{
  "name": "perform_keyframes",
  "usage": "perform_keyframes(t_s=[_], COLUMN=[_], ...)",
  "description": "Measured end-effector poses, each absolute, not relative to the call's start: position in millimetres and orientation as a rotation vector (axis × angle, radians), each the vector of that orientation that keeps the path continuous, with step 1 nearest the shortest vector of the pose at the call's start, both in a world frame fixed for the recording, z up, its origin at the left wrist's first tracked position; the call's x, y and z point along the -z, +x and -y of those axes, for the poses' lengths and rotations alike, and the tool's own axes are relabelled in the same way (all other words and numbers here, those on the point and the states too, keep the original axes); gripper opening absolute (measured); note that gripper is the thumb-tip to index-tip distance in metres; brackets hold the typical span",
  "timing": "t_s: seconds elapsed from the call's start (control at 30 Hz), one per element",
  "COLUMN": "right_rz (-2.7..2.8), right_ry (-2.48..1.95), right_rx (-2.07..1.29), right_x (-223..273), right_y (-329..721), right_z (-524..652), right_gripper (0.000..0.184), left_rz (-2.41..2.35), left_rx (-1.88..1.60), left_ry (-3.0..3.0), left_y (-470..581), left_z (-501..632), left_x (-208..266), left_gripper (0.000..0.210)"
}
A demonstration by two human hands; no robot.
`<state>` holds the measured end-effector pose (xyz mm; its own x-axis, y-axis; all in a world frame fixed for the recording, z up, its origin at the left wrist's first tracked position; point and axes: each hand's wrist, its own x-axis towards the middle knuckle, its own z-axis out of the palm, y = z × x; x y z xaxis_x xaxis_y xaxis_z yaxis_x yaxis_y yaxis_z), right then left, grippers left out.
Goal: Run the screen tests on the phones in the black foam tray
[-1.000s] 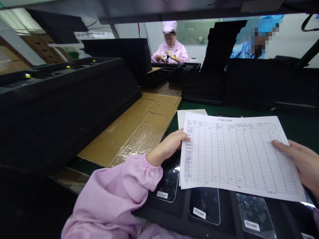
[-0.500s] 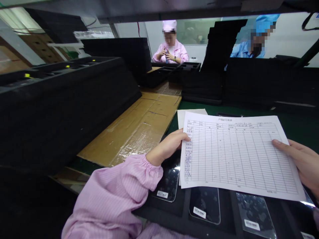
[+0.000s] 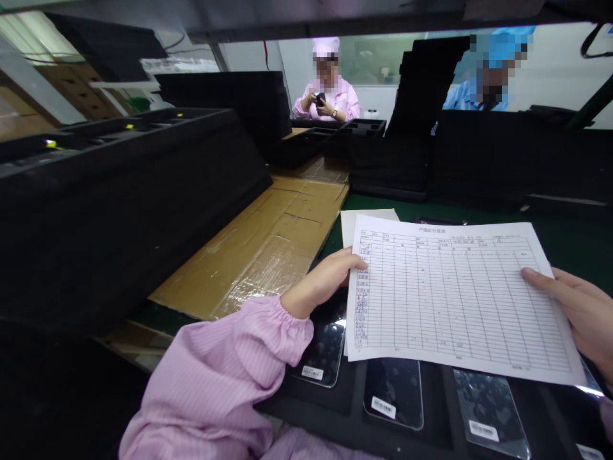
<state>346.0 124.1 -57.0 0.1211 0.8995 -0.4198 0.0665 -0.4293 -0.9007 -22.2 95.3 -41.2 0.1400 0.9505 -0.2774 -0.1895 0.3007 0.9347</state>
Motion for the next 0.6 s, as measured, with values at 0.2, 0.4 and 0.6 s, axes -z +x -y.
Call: perform_keyframes(t_s=[0.2, 0.4, 0.6], right_rz=[0.967, 0.969, 0.936], right_ry=[-1.639, -1.655, -1.668], right_rx=[-1.385, -1.379, -1.370], right_x=[58.7, 57.8, 53.6], right_y=[347.1, 345.7, 341.0], right_z=[-123.3, -121.4, -122.9], right_gripper=[0.049, 0.048, 0.042], left_rz=[-1.090, -1.076, -1.007], left_rx=[-1.010, -1.004, -0.962], left_ry=[0.911, 0.954, 1.083], left_y=[-23.2, -24.2, -26.2], left_z=[-95.7, -94.4, -95.9], left_x=[42.7, 41.9, 41.7], left_gripper=[0.034, 0.030, 0.028])
